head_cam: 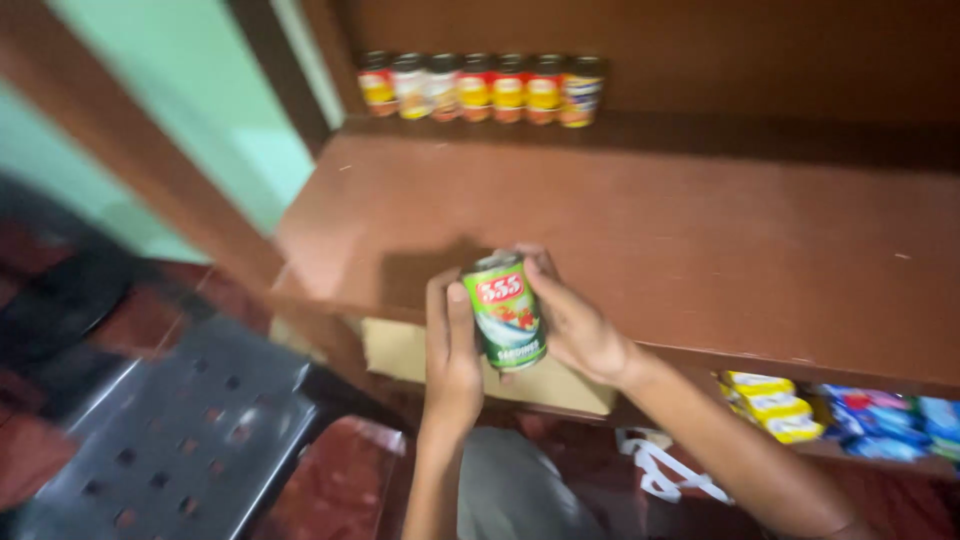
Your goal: Organize canned goods and snacks from boxes onto a wooden shelf.
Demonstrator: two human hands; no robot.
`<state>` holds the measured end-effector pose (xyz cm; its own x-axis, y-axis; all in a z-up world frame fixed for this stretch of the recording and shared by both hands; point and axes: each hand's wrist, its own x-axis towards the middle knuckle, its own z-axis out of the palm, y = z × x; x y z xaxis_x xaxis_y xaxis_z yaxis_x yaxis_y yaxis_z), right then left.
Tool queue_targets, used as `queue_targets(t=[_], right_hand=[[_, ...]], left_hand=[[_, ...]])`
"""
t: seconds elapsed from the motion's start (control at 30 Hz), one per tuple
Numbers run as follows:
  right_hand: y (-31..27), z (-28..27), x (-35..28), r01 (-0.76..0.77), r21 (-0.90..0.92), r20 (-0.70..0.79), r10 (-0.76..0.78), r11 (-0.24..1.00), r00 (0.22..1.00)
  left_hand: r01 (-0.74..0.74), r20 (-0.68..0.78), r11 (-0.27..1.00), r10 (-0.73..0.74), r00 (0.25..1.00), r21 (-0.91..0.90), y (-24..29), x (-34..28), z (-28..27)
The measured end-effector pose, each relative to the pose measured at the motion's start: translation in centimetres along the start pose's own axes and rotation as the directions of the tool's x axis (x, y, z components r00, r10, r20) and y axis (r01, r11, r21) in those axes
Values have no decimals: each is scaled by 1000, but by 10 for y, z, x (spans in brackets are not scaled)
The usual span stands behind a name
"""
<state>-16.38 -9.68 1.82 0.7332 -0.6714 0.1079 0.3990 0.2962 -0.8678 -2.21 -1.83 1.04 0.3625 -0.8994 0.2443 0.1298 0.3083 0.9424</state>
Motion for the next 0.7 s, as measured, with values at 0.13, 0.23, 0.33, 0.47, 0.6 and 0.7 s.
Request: queue_targets(t=[0.13, 0.23, 0.33, 0.47, 0.6, 0.7], right_hand=[[-47, -48, -7, 140, 32, 7, -140, 990, 990], [-69, -83, -11, 152, -40, -152, -157, 988, 976], [-78, -112, -15, 114, 21, -181, -109, 993, 977], [-87, -139, -21, 82, -17, -232, -83, 997, 969], [-92, -158, -14, 77, 33, -222, -68, 996, 973], [-84, -165, -10, 79, 30, -301, -67, 996, 951]], left_hand=[[-94, 147, 992, 81, 986, 81, -7, 49, 61], [-81, 208, 991, 57, 976, 108, -25, 76, 97], [-109, 261, 988, 78, 962, 107, -48, 91, 127], [-55, 335, 997, 37, 942, 45, -80, 110, 147], [-36, 397, 997, 6, 918, 69, -103, 128, 151], [-175, 427, 970, 88, 900, 170, -103, 119, 142]])
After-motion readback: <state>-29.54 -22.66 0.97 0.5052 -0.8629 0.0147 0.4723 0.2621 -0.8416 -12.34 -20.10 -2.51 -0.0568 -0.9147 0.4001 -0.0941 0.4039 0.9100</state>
